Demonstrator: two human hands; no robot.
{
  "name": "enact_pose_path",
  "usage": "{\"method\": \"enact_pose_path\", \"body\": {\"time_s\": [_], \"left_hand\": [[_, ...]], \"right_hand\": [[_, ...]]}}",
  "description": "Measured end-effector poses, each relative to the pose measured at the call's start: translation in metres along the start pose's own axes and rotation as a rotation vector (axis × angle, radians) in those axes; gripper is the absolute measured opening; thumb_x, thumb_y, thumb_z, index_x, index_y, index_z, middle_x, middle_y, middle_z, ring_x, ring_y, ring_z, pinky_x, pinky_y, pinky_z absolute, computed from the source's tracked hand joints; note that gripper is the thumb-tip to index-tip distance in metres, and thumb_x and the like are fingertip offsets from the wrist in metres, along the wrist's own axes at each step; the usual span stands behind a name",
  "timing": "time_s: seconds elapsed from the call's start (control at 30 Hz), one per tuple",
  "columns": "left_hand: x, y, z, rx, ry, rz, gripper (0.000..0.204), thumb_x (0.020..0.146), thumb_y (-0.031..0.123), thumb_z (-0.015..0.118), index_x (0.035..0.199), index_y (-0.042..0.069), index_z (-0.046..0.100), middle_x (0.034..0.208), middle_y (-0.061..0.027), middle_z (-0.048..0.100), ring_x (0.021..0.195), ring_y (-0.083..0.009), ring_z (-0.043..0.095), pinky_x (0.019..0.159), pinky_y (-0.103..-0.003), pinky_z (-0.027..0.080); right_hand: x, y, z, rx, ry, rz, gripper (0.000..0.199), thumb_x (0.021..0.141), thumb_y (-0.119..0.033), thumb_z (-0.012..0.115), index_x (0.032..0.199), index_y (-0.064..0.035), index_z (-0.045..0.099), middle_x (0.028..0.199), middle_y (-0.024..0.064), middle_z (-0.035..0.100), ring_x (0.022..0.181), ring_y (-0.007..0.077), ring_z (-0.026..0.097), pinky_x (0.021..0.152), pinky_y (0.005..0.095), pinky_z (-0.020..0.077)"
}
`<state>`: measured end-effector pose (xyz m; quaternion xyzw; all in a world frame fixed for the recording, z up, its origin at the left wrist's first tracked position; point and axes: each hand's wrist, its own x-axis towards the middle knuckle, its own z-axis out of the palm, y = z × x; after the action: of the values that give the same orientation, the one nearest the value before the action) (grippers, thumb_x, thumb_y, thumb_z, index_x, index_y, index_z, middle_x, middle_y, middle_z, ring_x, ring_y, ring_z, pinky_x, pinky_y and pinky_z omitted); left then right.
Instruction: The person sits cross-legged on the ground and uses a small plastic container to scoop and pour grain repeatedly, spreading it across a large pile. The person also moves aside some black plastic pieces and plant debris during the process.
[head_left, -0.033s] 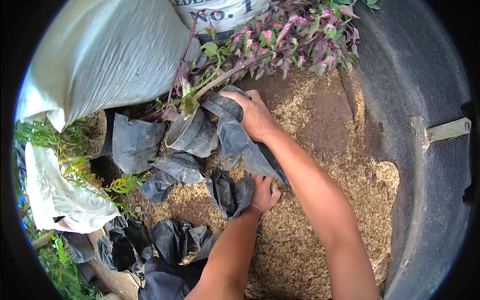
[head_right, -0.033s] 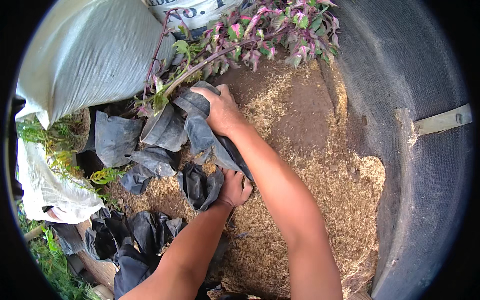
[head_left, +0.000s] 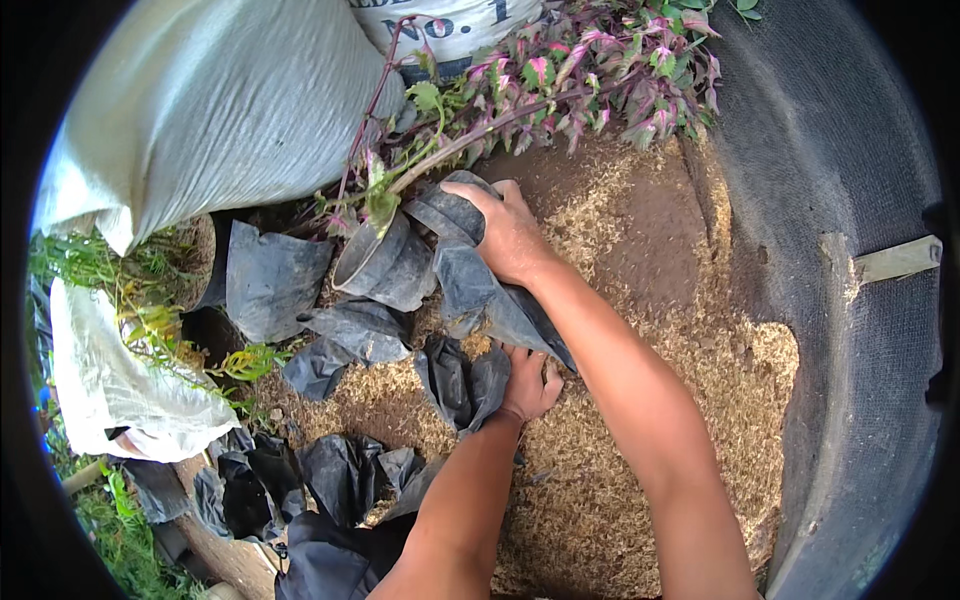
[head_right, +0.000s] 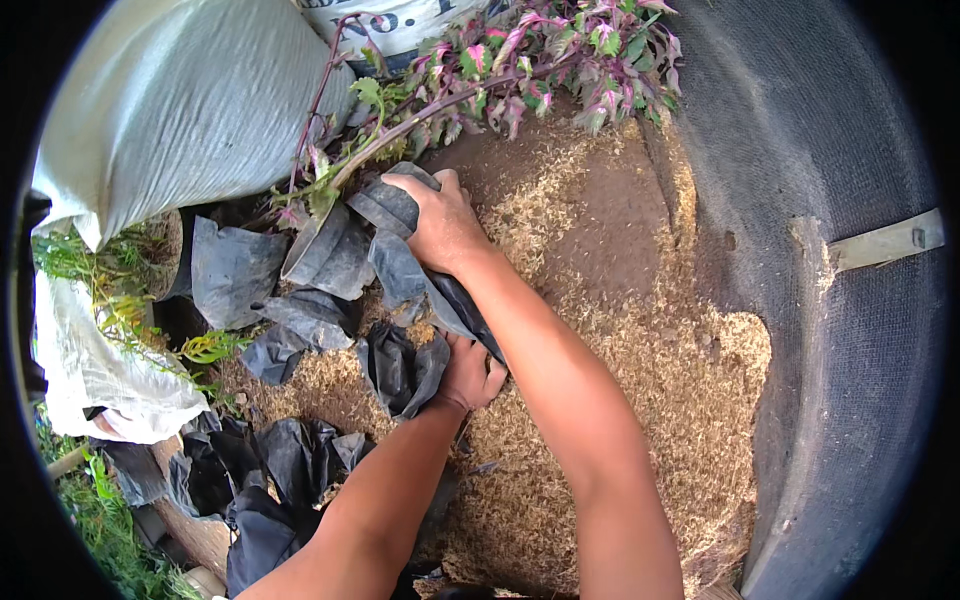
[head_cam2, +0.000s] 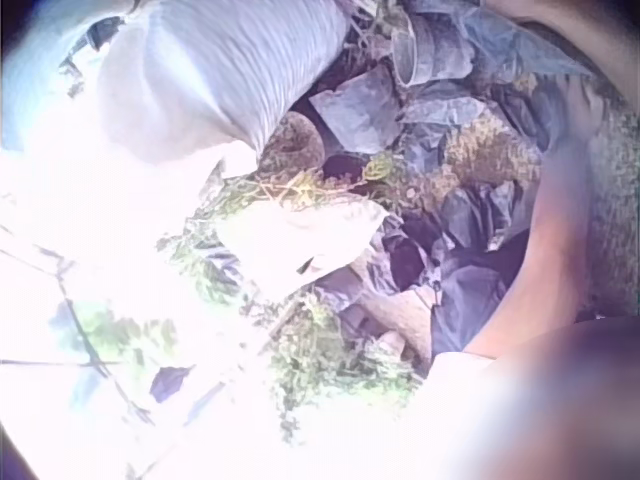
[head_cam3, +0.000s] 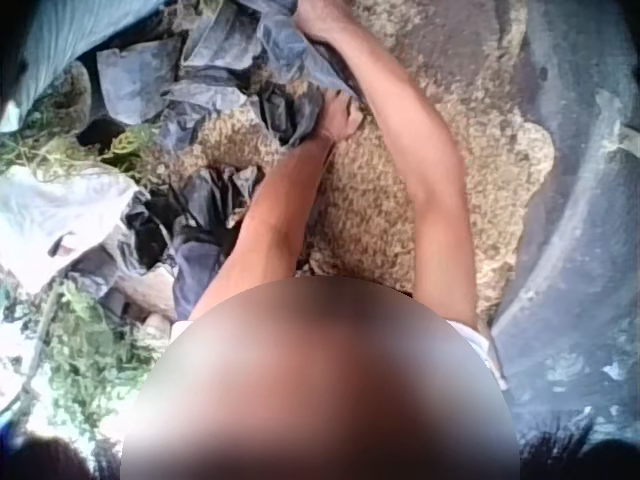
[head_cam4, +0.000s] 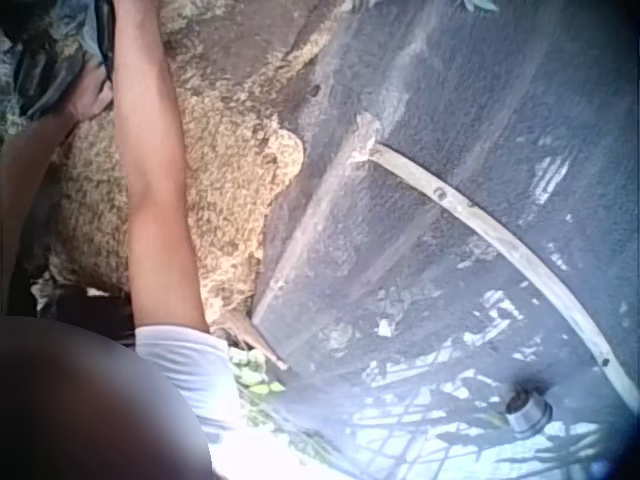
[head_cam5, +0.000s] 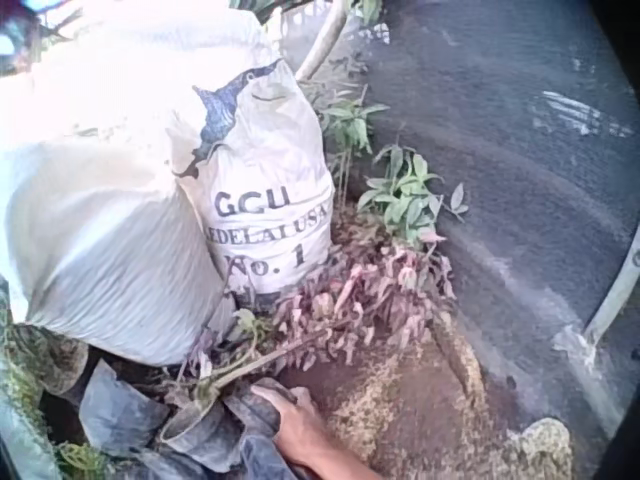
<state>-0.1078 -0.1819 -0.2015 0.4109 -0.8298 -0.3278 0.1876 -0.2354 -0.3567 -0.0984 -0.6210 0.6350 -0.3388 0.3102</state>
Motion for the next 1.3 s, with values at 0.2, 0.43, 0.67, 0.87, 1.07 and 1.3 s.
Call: {"method": "enact_pose_path", "body": {"time_s": [0.2, 0.43, 0.67, 0.87, 1.07, 1.3], "left_hand": [[0.007, -0.01, 0.006, -0.087, -0.032, 0.031, 0.07, 0.098, 0.039, 0.06, 0.157, 0.002, 0.049, 0.162, -0.0298, 0.046, 0.15, -0.0515, 0.04, 0.128, -0.057, 0.026], [0.009, -0.003, 0.004, -0.207, 0.012, -0.01, 0.061, 0.092, 0.03, 0.063, 0.144, -0.001, 0.06, 0.146, -0.0333, 0.059, 0.14, -0.0539, 0.049, 0.12, -0.057, 0.037], [0.012, 0.006, -0.006, 0.009, 0.019, -0.017, 0.057, 0.09, 0.024, 0.067, 0.142, 0.0, 0.065, 0.159, -0.0332, 0.043, 0.15, -0.0535, 0.034, 0.127, -0.062, 0.027], [0.022, 0.025, -0.029, 0.082, -0.108, -0.126, 0.07, 0.097, 0.037, 0.072, 0.154, 0.0, 0.055, 0.157, -0.0322, 0.049, 0.15, -0.0474, 0.042, 0.127, -0.053, 0.033], [0.064, 0.025, -0.045, 0.386, -0.117, -0.123, 0.072, 0.096, 0.042, 0.077, 0.146, -0.003, 0.053, 0.135, -0.0346, 0.067, 0.13, -0.0499, 0.064, 0.112, -0.054, 0.05], [0.068, 0.038, -0.079, 0.494, -0.308, -0.059, 0.048, 0.091, 0.024, 0.069, 0.131, -0.003, 0.065, 0.128, -0.0344, 0.071, 0.124, -0.0503, 0.068, 0.108, -0.053, 0.056]], "right_hand": [[0.005, -0.007, 0.007, 0.082, 0.047, 0.086, 0.092, 0.071, -0.035, 0.097, 0.155, -0.0251, 0.06, 0.135, 0.0265, 0.062, 0.122, 0.0435, 0.063, 0.105, 0.0536, 0.0558], [-0.027, -0.012, -0.011, 1.038, 0.071, 0.527, 0.092, 0.083, -0.011, 0.082, 0.166, -0.0078, 0.042, 0.142, 0.0173, 0.063, 0.118, 0.0303, 0.069, 0.088, 0.0472, 0.0671], [-0.114, -0.022, -0.082, 1.111, 0.396, 0.431, 0.092, 0.089, -0.008, 0.078, 0.169, -0.0064, 0.032, 0.14, 0.0157, 0.062, 0.117, 0.0266, 0.069, 0.09, 0.0475, 0.0694], [-0.266, -0.086, -0.179, 0.93, 0.707, 0.453, 0.092, 0.093, -0.008, 0.077, 0.17, -0.0049, 0.028, 0.139, 0.0215, 0.061, 0.118, 0.0283, 0.069, 0.098, 0.0493, 0.0677], [-0.474, -0.162, -0.229, 0.414, 1.011, 0.7, 0.094, 0.089, -0.014, 0.084, 0.169, -0.0115, 0.036, 0.145, 0.0253, 0.06, 0.128, 0.0313, 0.068, 0.106, 0.0489, 0.0635], [-0.622, -0.208, -0.224, -0.743, 0.774, 0.956, 0.093, 0.079, -0.025, 0.093, 0.162, -0.0346, 0.052, 0.148, 0.0166, 0.061, 0.142, 0.032, 0.056, 0.121, 0.0535, 0.0513]]}}
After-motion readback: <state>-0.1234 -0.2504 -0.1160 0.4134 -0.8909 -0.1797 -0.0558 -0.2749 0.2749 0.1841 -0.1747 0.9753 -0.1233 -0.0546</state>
